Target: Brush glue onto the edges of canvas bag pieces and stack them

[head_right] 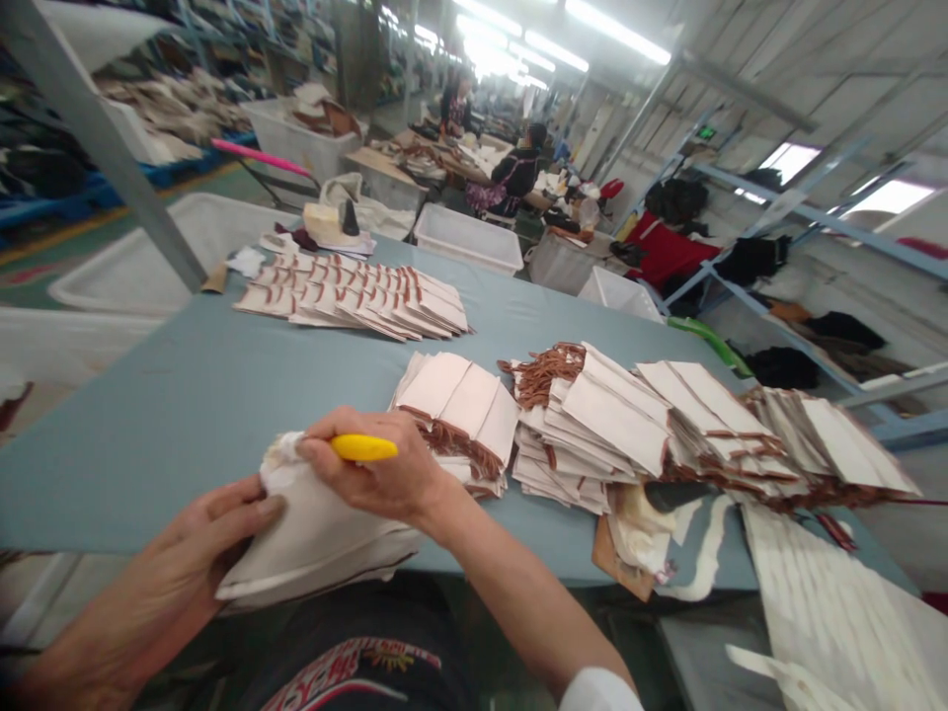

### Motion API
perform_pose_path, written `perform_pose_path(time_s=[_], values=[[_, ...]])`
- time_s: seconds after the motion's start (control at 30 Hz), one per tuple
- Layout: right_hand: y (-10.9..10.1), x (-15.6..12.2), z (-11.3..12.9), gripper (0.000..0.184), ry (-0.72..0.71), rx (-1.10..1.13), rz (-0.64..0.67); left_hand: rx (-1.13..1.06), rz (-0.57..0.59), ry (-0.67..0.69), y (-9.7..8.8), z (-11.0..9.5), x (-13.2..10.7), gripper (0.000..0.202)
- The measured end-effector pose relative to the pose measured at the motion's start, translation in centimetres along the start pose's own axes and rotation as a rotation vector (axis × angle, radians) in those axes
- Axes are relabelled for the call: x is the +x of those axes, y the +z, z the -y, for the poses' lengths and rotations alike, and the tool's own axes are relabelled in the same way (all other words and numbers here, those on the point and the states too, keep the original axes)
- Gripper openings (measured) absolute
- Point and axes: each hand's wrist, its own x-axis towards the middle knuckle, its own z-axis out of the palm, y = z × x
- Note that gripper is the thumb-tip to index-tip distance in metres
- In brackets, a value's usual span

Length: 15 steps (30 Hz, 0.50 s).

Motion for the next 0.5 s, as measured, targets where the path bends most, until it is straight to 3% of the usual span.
perform_pose_path(time_s=[0.13, 0.33, 0.5], values=[[-1.3, -0.3, 0.6, 0.025, 0.066, -0.024, -0.160, -0.007, -0.020, -0.002, 0.0, -0.3, -0.1, 0.059], [-2.0, -1.1, 0.8, 0.028, -0.081, -0.033, -0.039, -0.044, -0.028, 0.002, 0.2, -0.6, -0.1, 0.057], [-1.9, -1.4, 1.1, 0.028, -0.074, -0.096, -0.188, -0.029, -0.036, -0.014, 0.7, -0.8, 0.0, 0.053]])
